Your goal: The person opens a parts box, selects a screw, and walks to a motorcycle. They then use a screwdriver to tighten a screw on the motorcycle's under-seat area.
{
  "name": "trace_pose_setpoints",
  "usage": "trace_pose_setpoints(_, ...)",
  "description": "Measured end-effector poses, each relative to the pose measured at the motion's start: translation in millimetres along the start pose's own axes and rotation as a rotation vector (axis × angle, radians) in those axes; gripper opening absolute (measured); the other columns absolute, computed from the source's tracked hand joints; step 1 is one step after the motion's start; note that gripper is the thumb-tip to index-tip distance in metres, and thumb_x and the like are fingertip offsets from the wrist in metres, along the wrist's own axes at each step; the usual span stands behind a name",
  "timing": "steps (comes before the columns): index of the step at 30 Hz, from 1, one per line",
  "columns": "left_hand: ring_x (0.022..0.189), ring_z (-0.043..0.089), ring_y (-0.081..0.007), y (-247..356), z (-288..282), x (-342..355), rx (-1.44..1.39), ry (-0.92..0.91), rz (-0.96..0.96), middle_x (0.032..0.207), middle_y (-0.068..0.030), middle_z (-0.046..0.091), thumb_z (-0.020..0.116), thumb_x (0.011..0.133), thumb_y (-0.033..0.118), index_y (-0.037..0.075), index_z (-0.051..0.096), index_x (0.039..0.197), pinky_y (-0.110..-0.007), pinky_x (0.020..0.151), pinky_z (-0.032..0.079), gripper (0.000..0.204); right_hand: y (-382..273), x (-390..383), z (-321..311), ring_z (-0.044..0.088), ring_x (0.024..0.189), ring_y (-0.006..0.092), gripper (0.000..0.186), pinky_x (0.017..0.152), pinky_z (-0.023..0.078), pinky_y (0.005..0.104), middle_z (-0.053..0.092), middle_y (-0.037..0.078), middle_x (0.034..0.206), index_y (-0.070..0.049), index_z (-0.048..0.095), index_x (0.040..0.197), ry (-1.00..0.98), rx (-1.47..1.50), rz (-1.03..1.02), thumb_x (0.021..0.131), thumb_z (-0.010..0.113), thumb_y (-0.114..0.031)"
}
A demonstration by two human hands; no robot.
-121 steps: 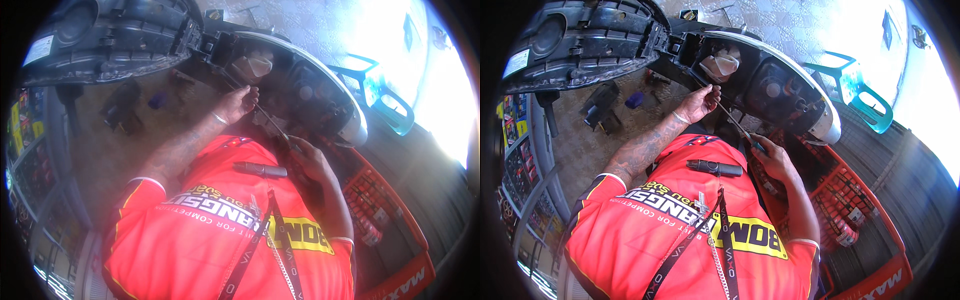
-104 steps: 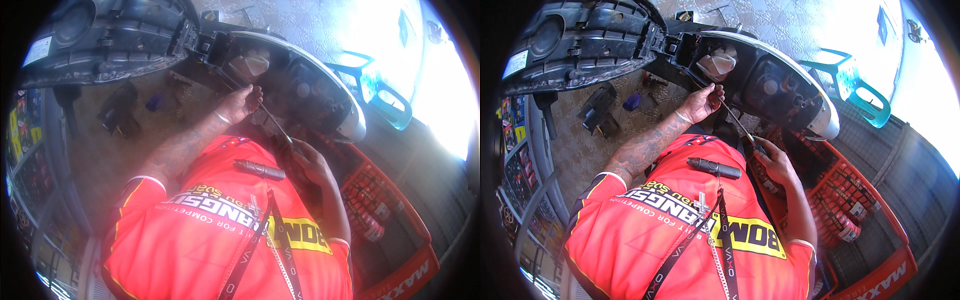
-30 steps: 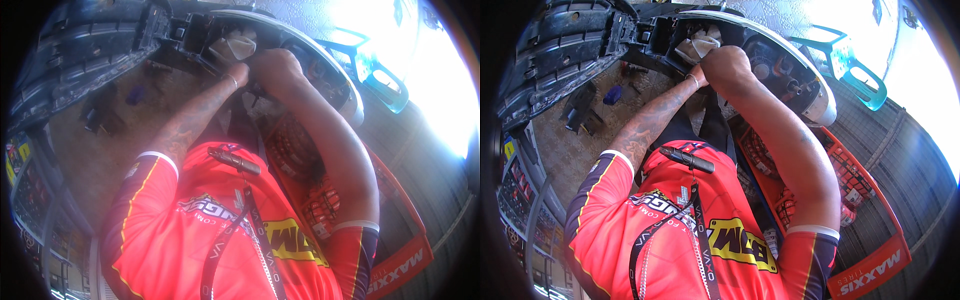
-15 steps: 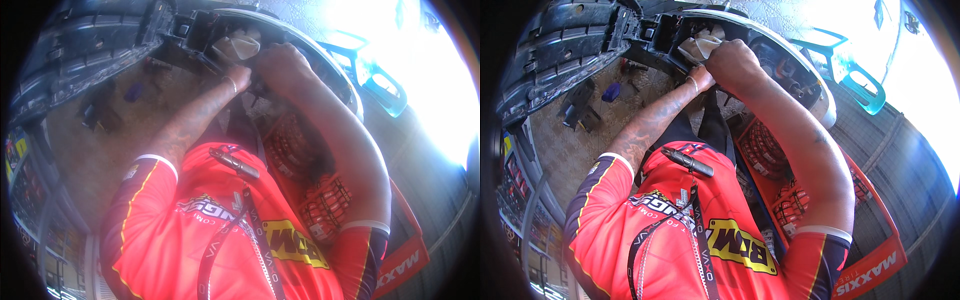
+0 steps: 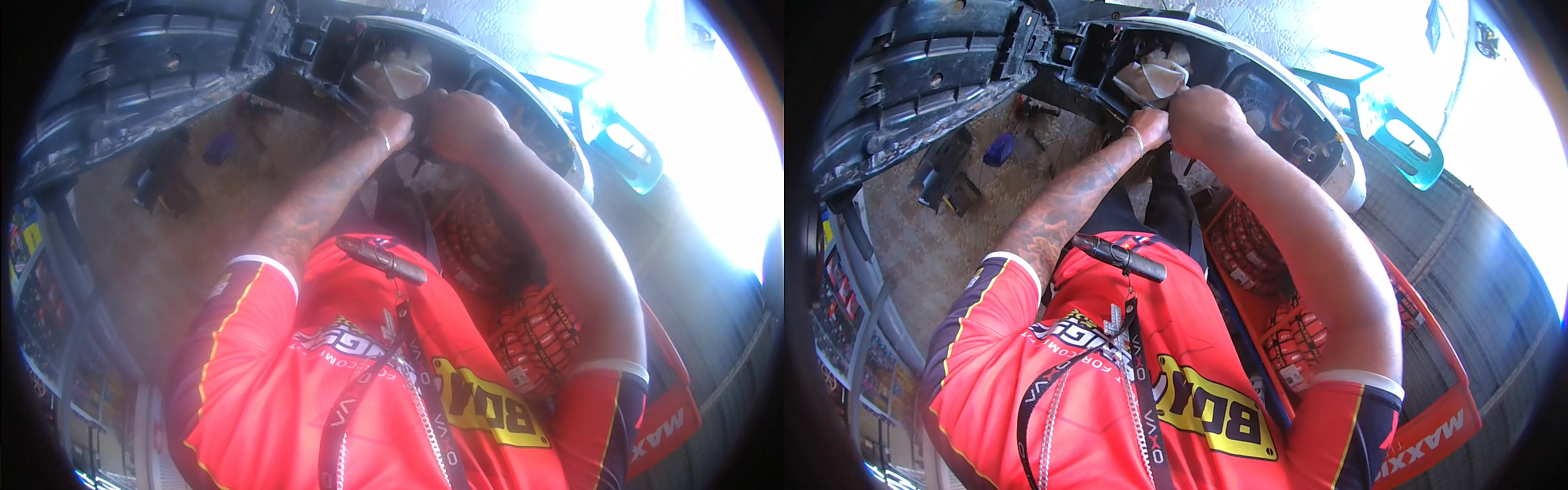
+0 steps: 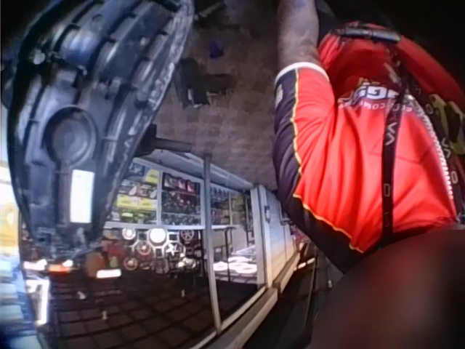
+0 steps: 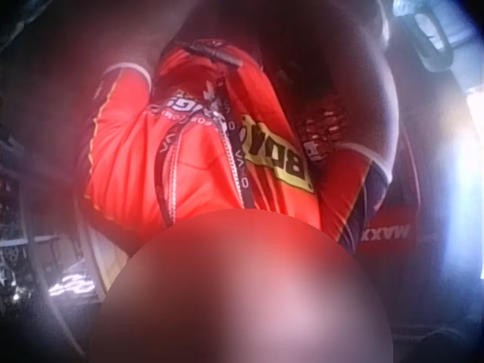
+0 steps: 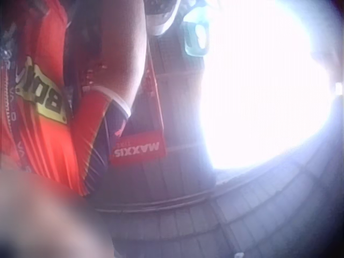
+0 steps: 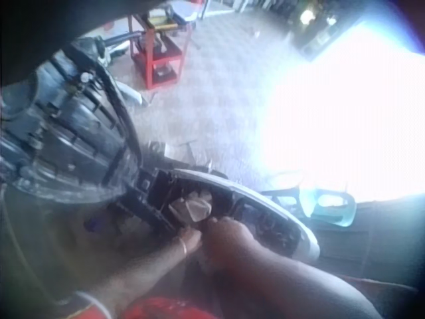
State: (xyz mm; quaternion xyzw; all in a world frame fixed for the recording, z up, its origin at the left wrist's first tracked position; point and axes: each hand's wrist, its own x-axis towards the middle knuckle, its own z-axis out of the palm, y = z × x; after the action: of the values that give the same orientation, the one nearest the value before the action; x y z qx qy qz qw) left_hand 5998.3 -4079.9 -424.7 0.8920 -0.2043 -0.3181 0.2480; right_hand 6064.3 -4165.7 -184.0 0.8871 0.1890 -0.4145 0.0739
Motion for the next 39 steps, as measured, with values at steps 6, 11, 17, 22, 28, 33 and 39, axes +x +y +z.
trace_pose_setpoints(6,0.091,0.071,-0.0358,1,-4,-1,-0.051,-0.005,-0.011,0.092,-0.0173,0.073,0.065,0.083,0.028,0.008,0.075,0.086,-0.048,0.079,0.056,0.023,1,-27,-1,0.067,0.099,0.0323,0.021,0.079,0.057,0.0412,0.064,0.01,0.11,-0.008,0.071,0.101,0.041,-0.23,-0.242,0.083,0.065,-0.016)
trace_pose_setpoints(11,0.091,0.071,-0.0362,-3,-2,-1,-0.054,-0.016,0.008,0.092,-0.0168,0.073,0.07,0.079,0.03,0.008,0.074,0.086,-0.048,0.081,0.055,0.023,-7,-24,-5,0.07,0.094,0.0299,0.013,0.073,0.058,0.0397,0.069,0.01,0.092,-0.01,0.074,0.09,0.04,-0.249,-0.356,0.082,0.065,-0.016)
trace_pose_setpoints(17,0.096,0.069,-0.0359,-5,2,1,-0.045,-0.033,0.037,0.094,-0.0159,0.072,0.07,0.081,0.036,0.01,0.074,0.092,-0.048,0.083,0.055,0.028,1,6,-6,0.07,0.103,0.0279,0.022,0.085,0.057,0.0382,0.072,0.016,0.108,-0.004,0.074,0.097,-0.2,0.09,0.204,0.084,0.063,-0.019)
trace_pose_setpoints(22,0.095,0.069,-0.0362,-6,5,3,-0.071,-0.024,0.027,0.094,-0.0165,0.072,0.069,0.082,0.037,0.009,0.073,0.09,-0.048,0.083,0.054,0.029,-9,-13,4,0.066,0.11,0.0346,0.023,0.088,0.057,0.0443,0.068,0.017,0.111,-0.001,0.072,0.099,-0.02,0.084,0.149,0.085,0.064,-0.017)
trace_pose_setpoints(28,0.093,0.069,-0.0366,-6,12,3,-0.101,0.0,0.014,0.091,-0.017,0.072,0.069,0.081,0.035,0.009,0.073,0.088,-0.048,0.083,0.054,0.027,-9,-26,-6,0.067,0.106,0.0307,0.016,0.083,0.058,0.0422,0.07,0.011,0.104,-0.006,0.073,0.094,-0.04,-0.307,-0.347,0.084,0.067,-0.017)
trace_pose_setpoints(33,0.093,0.069,-0.0372,-9,9,5,-0.065,-0.02,0.045,0.092,-0.0177,0.072,0.07,0.081,0.036,0.009,0.074,0.09,-0.049,0.083,0.054,0.029,7,-7,1,0.073,0.09,0.0256,0.016,0.073,0.059,0.0391,0.073,0.013,0.093,-0.005,0.075,0.091,-0.08,-0.037,-0.131,0.085,0.064,-0.015)
trace_pose_setpoints(39,0.094,0.069,-0.0373,-7,6,4,-0.072,-0.019,0.054,0.093,-0.0183,0.072,0.07,0.082,0.037,0.008,0.074,0.088,-0.049,0.083,0.054,0.029,31,17,10,0.073,0.087,0.0309,0.025,0.073,0.059,0.0395,0.073,0.016,0.092,-0.002,0.073,0.099,-0.38,0.066,0.096,0.084,0.065,-0.019)
